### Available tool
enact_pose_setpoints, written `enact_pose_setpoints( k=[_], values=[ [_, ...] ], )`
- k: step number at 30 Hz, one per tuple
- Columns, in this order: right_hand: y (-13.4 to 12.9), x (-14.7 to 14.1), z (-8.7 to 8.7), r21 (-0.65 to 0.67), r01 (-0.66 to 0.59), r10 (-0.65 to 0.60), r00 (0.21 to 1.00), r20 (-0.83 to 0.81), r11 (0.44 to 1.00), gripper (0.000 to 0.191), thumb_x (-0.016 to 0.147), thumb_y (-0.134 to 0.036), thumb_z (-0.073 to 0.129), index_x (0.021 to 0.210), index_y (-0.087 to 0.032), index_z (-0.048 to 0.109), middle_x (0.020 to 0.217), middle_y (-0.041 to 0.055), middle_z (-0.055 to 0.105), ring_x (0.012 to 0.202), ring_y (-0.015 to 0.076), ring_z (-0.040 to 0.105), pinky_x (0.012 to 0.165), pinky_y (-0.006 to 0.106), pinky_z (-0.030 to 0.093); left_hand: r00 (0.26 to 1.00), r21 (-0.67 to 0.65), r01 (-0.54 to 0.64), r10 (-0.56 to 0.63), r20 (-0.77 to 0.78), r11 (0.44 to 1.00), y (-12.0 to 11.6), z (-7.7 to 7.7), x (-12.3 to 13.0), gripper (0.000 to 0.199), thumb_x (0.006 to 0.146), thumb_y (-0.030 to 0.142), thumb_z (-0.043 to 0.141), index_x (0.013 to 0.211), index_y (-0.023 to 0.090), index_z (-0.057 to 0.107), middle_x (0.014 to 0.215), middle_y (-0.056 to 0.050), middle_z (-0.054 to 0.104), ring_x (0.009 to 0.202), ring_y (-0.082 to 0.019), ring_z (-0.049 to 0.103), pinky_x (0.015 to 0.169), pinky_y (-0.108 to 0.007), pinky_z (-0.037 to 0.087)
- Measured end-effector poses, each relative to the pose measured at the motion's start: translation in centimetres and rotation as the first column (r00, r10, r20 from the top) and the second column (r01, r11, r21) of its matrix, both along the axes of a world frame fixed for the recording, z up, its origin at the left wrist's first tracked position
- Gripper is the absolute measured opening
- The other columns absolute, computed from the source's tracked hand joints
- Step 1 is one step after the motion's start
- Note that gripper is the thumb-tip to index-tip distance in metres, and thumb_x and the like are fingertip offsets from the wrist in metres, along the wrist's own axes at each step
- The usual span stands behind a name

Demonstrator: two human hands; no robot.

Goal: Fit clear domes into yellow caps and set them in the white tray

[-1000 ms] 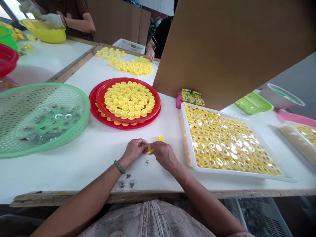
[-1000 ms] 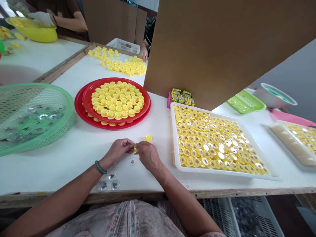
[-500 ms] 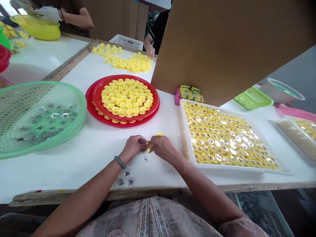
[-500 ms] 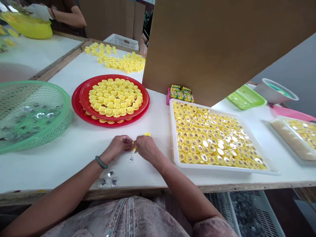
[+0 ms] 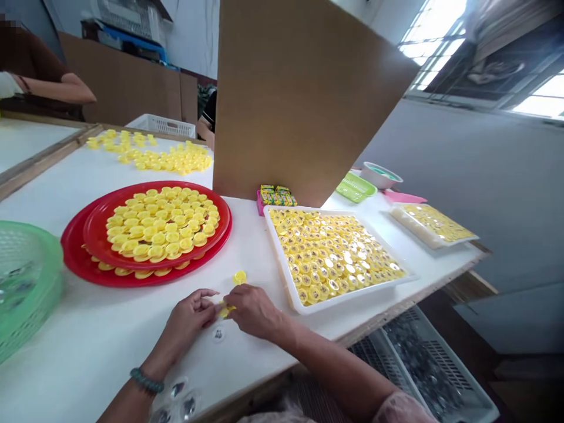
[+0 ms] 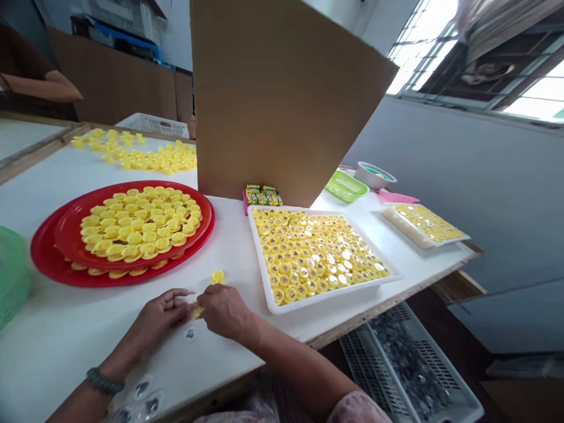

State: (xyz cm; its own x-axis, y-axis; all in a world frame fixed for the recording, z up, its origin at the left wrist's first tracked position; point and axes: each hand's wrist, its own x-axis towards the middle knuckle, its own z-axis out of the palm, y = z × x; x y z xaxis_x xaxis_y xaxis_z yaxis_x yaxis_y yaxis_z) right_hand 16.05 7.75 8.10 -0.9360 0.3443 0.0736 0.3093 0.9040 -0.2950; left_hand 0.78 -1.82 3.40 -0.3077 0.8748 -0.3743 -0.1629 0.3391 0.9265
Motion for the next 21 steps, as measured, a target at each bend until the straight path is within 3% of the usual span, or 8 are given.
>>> enact_pose_setpoints(
  k=[2,5,8,10,13,17,19,21],
  values=[
    [1.0,1.7,0.5,-0.050,0.087,-0.095,0.978,-0.187,0.995,0.019,0.079,-0.025,0.062,0.098,-0.018,0.063,0.092,0.0055,0.066,0.087,0.0165,0.061,0.078,0.024,0.046,0.999,-0.039,-0.013,0.015,0.036,0.999,-0.1,0.0,-0.3,0.050,0.066,0.044,0.068,0.105,0.016,0.055,0.065,0.002,0.062,0.058,-0.012,0.057,0.057,-0.023,0.046],
    [5.1,4.1,1.9,-0.071,0.294,-0.299,0.877,-0.377,0.953,0.021,0.080,-0.026,0.061,0.100,-0.020,0.061,0.096,0.0050,0.065,0.086,0.0154,0.060,0.078,0.026,0.047,0.999,-0.088,-0.021,0.026,0.046,0.996,0.0,0.0,-0.5,0.050,0.066,0.049,0.067,0.101,0.015,0.056,0.069,0.000,0.063,0.061,-0.013,0.058,0.060,-0.026,0.048],
    [11.3,5.7,2.8,0.005,0.549,-0.514,0.785,-0.347,0.836,0.022,0.078,-0.026,0.064,0.098,-0.019,0.063,0.091,0.0057,0.065,0.075,0.0160,0.060,0.070,0.029,0.046,1.000,-0.107,0.000,0.000,0.005,0.994,0.2,-0.3,-0.5,0.048,0.065,0.049,0.068,0.098,0.015,0.058,0.067,0.001,0.062,0.058,-0.013,0.057,0.057,-0.025,0.047],
    [15.3,6.2,2.8,0.022,0.620,-0.581,0.747,-0.322,0.785,0.022,0.078,-0.026,0.064,0.096,-0.015,0.065,0.084,0.0077,0.064,0.072,0.0177,0.060,0.069,0.032,0.046,1.000,-0.117,-0.003,0.002,-0.008,0.993,0.3,-0.4,-0.4,0.047,0.065,0.048,0.068,0.098,0.016,0.058,0.067,0.001,0.062,0.057,-0.012,0.057,0.056,-0.024,0.046],
    [19.2,6.2,2.3,0.020,0.641,-0.607,0.735,-0.301,0.767,0.016,0.077,-0.028,0.065,0.088,-0.017,0.067,0.076,0.0064,0.062,0.072,0.0189,0.060,0.071,0.035,0.046,1.000,-0.115,-0.026,0.026,0.001,0.993,0.3,-0.3,-0.3,0.044,0.067,0.046,0.067,0.098,0.016,0.058,0.065,0.002,0.061,0.059,-0.012,0.057,0.058,-0.023,0.047],
    [18.9,5.8,2.5,0.116,0.615,-0.535,0.752,-0.385,0.780,0.011,0.079,-0.025,0.062,0.087,-0.020,0.067,0.079,0.0065,0.063,0.080,0.0204,0.060,0.077,0.038,0.046,0.998,-0.105,-0.057,0.058,0.002,0.993,0.2,-0.1,-0.1,0.041,0.068,0.042,0.066,0.098,0.015,0.058,0.071,-0.001,0.063,0.059,-0.011,0.058,0.059,-0.025,0.048],
    [16.1,5.4,2.7,0.138,0.589,-0.493,0.764,-0.415,0.796,0.016,0.083,-0.022,0.056,0.094,-0.017,0.066,0.091,0.0112,0.063,0.091,0.0241,0.058,0.082,0.042,0.044,0.998,-0.095,-0.065,0.066,0.008,0.993,0.2,0.1,0.0,0.039,0.069,0.041,0.066,0.097,0.014,0.058,0.073,-0.002,0.063,0.059,-0.012,0.059,0.059,-0.026,0.049],
    [12.0,4.7,2.6,0.121,0.472,-0.390,0.827,-0.406,0.873,0.021,0.088,-0.020,0.047,0.100,-0.016,0.064,0.101,0.0134,0.062,0.099,0.0250,0.055,0.088,0.044,0.042,0.997,-0.067,-0.072,0.073,0.009,0.995,0.1,0.3,0.1,0.036,0.070,0.039,0.065,0.094,0.013,0.059,0.073,-0.003,0.063,0.059,-0.012,0.060,0.059,-0.026,0.049]
  ],
)
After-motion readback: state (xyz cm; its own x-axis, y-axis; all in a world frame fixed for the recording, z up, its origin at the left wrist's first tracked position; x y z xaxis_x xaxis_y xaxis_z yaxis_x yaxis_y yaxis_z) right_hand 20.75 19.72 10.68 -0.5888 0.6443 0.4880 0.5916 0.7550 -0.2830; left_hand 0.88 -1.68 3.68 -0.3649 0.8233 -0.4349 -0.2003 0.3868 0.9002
